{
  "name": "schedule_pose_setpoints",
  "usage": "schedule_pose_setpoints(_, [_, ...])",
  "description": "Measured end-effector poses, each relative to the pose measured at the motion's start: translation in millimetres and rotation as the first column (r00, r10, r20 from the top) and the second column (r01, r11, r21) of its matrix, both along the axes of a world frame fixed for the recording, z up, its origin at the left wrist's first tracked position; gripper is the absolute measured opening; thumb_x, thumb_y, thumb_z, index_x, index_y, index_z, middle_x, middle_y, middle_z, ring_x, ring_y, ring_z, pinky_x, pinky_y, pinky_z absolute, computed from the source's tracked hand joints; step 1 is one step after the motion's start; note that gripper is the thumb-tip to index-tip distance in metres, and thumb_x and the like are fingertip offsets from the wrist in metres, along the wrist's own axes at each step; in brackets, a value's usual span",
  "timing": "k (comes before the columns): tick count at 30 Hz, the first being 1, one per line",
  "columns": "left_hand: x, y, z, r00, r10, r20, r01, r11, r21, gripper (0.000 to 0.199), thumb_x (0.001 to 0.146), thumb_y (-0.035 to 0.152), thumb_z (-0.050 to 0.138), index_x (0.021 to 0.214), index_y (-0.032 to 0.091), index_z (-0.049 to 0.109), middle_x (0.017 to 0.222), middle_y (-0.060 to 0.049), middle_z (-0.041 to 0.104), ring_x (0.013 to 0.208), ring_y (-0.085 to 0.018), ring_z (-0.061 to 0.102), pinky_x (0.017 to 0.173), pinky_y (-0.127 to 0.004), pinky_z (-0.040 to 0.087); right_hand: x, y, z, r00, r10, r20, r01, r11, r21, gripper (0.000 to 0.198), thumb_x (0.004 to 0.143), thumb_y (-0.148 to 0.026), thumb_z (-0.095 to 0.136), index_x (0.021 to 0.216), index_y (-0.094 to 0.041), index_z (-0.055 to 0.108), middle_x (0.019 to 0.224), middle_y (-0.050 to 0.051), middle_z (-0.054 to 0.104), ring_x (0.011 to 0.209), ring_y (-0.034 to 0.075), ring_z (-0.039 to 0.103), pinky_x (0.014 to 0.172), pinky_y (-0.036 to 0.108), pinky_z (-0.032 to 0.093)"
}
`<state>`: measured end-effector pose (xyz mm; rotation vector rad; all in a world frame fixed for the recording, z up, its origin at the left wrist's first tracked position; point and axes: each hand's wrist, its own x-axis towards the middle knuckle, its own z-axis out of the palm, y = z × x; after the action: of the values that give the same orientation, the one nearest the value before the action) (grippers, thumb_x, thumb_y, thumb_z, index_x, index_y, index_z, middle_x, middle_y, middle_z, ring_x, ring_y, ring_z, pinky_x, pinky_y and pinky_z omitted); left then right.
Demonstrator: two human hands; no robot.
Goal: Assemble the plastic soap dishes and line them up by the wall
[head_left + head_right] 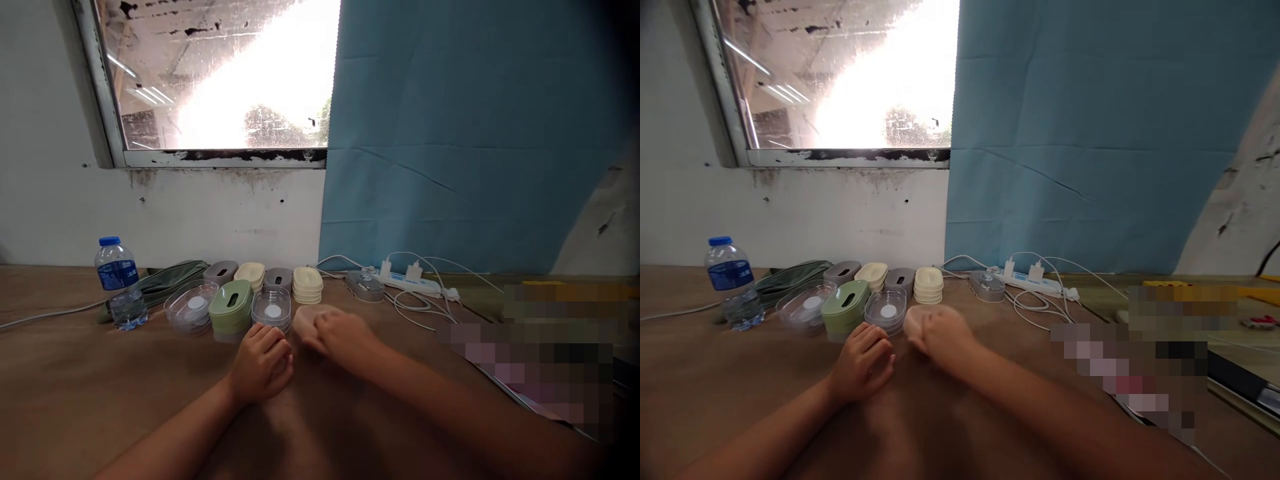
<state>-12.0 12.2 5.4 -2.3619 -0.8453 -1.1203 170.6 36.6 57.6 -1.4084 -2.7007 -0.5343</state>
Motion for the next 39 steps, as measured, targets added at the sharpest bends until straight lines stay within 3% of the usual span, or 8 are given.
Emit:
schedule_pose_setpoints(3, [3.4, 0.4, -0.9, 1.0, -0.007, -0.012, 0.007, 1.0, -0.01, 0.007, 0.072, 0.017, 0.046, 0.067, 0.017, 0.05, 0.068, -0.003, 0.053, 0.062, -0.014, 0.046, 0.059, -0.029, 0.035, 4.9, 32.7, 30.3, 0.991, -0.074, -0.108, 0.081, 0.995, 0.062, 0.038, 0.086, -0.046, 0.044, 0.09, -0.012, 0.059, 0.092, 0.017, 0.063, 0.088, 0.027, 0.059, 0.071, 0.032, 0.042])
schedule_pose_setpoints(7, [4.0, 1.6, -3.0, 0.999, -0.012, -0.052, 0.012, 1.0, -0.003, 0.007, 0.072, 0.018, 0.046, 0.066, 0.017, 0.05, 0.067, -0.003, 0.053, 0.061, -0.014, 0.045, 0.058, -0.029, 0.034, -7.2, 93.9, 53.0, 0.991, -0.029, -0.134, 0.034, 0.999, 0.038, 0.034, 0.079, -0.04, 0.058, 0.102, -0.015, 0.054, 0.11, 0.013, 0.055, 0.101, 0.027, 0.052, 0.079, 0.032, 0.042])
schedule_pose_setpoints(11, [2.7, 2.9, -4.4, 0.998, -0.011, -0.066, 0.011, 1.0, -0.006, 0.006, 0.071, 0.018, 0.047, 0.066, 0.017, 0.05, 0.067, -0.002, 0.053, 0.06, -0.013, 0.043, 0.058, -0.029, 0.033, -30.5, 151.9, 50.6, 0.991, -0.017, -0.133, 0.005, 0.996, -0.086, 0.032, 0.082, -0.035, 0.056, 0.109, -0.018, 0.052, 0.116, 0.009, 0.051, 0.1, 0.022, 0.052, 0.08, 0.035, 0.045])
schedule_pose_setpoints(15, [2.4, 4.1, -5.0, 0.997, -0.008, -0.078, 0.007, 1.0, -0.015, 0.006, 0.07, 0.019, 0.047, 0.065, 0.017, 0.049, 0.067, -0.002, 0.052, 0.059, -0.013, 0.042, 0.057, -0.029, 0.032, -47.3, 186.4, 37.3, 0.994, 0.019, -0.103, -0.042, 0.975, -0.22, 0.027, 0.088, -0.029, 0.048, 0.112, -0.016, 0.05, 0.112, 0.007, 0.053, 0.094, 0.018, 0.055, 0.079, 0.039, 0.048])
schedule_pose_setpoints(22, [1.3, 5.0, -5.9, 0.993, -0.008, -0.119, 0.005, 1.0, -0.029, 0.005, 0.07, 0.02, 0.047, 0.066, 0.017, 0.048, 0.067, -0.002, 0.051, 0.058, -0.013, 0.042, 0.056, -0.029, 0.031, -64.7, 197.8, 28.3, 0.996, 0.08, -0.043, -0.09, 0.927, -0.365, 0.026, 0.088, -0.029, 0.048, 0.111, -0.016, 0.051, 0.112, 0.007, 0.053, 0.094, 0.018, 0.055, 0.079, 0.038, 0.047])
schedule_pose_setpoints(29, [0.9, 4.4, -3.8, 0.991, -0.007, -0.132, 0.003, 0.999, -0.032, 0.006, 0.072, 0.02, 0.046, 0.066, 0.017, 0.048, 0.067, -0.002, 0.051, 0.058, -0.013, 0.043, 0.055, -0.029, 0.031, -76.0, 188.6, 26.4, 0.996, 0.085, -0.022, -0.087, 0.922, -0.376, 0.025, 0.088, -0.029, 0.048, 0.11, -0.017, 0.052, 0.112, 0.007, 0.053, 0.093, 0.018, 0.055, 0.079, 0.037, 0.048])
schedule_pose_setpoints(34, [0.6, 4.1, -4.0, 0.992, -0.012, -0.122, 0.006, 0.998, -0.055, 0.005, 0.071, 0.018, 0.046, 0.066, 0.017, 0.048, 0.067, -0.002, 0.051, 0.058, -0.013, 0.042, 0.056, -0.029, 0.032, -62.5, 182.0, 28.3, 0.993, 0.104, -0.059, -0.116, 0.949, -0.293, 0.025, 0.088, -0.028, 0.048, 0.111, -0.017, 0.051, 0.113, 0.007, 0.053, 0.094, 0.018, 0.055, 0.08, 0.038, 0.047])
schedule_pose_setpoints(39, [-0.1, 2.0, -3.0, 0.993, -0.025, -0.114, 0.016, 0.997, -0.078, 0.005, 0.07, 0.017, 0.046, 0.066, 0.017, 0.048, 0.066, -0.001, 0.052, 0.058, -0.013, 0.043, 0.056, -0.028, 0.032, -4.2, 182.6, 34.2, 0.992, -0.023, -0.127, 0.01, 0.995, -0.103, 0.027, 0.088, -0.028, 0.048, 0.113, -0.018, 0.05, 0.117, 0.008, 0.05, 0.098, 0.019, 0.053, 0.082, 0.04, 0.046])
